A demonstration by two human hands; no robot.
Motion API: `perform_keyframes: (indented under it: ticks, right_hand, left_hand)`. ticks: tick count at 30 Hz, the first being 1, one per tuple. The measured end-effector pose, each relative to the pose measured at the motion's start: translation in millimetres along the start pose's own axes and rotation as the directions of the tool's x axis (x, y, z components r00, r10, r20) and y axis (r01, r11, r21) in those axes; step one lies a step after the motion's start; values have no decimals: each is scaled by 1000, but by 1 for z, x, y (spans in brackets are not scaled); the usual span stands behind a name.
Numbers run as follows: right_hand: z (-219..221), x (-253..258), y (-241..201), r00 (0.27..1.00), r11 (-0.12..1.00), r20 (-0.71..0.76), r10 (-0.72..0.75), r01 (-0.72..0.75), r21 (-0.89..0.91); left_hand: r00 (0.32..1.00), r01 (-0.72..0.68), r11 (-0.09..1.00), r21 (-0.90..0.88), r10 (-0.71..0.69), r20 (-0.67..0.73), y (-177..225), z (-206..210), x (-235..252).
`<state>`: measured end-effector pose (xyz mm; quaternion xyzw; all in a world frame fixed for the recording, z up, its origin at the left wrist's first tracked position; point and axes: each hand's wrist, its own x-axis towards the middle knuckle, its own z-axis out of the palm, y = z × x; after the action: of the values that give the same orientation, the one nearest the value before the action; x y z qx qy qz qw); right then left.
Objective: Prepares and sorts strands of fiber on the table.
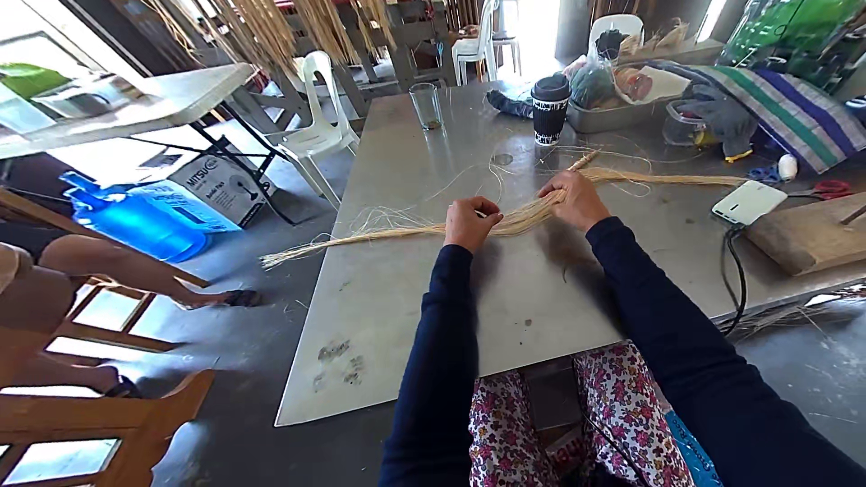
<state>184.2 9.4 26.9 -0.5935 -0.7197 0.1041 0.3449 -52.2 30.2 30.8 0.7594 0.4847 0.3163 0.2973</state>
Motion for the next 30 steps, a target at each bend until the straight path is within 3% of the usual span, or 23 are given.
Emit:
perform_keyframes:
  ticks: [5,11,15,19,24,30]
  right_hand:
    - [16,2,2,991,985,51,-125,130,-115]
    - [5,-1,-2,993,984,-10,-117,118,136]
    - [4,1,1,998,931,-61,-33,53,362]
    - [-1,1,-2,995,879,-86,41,5,477]
    - [-2,1,0,994,867,-87,64,-12,498]
    - [-9,3,8,947,865,-269,176,-18,501]
  left_hand:
    - [1000,-2,982,191,0,10,3,4,1]
    - [998,-6,971,239,-10,64,4,7,0]
    - [1000,-1,983,183,4,-13,6,6,-1]
    - [996,7,994,107,3,-91,4,3,-1]
    - [991,32,992,124,-15,-136,3,4,-2]
    - [988,127,946,298,-94,-125,2,-4,-3]
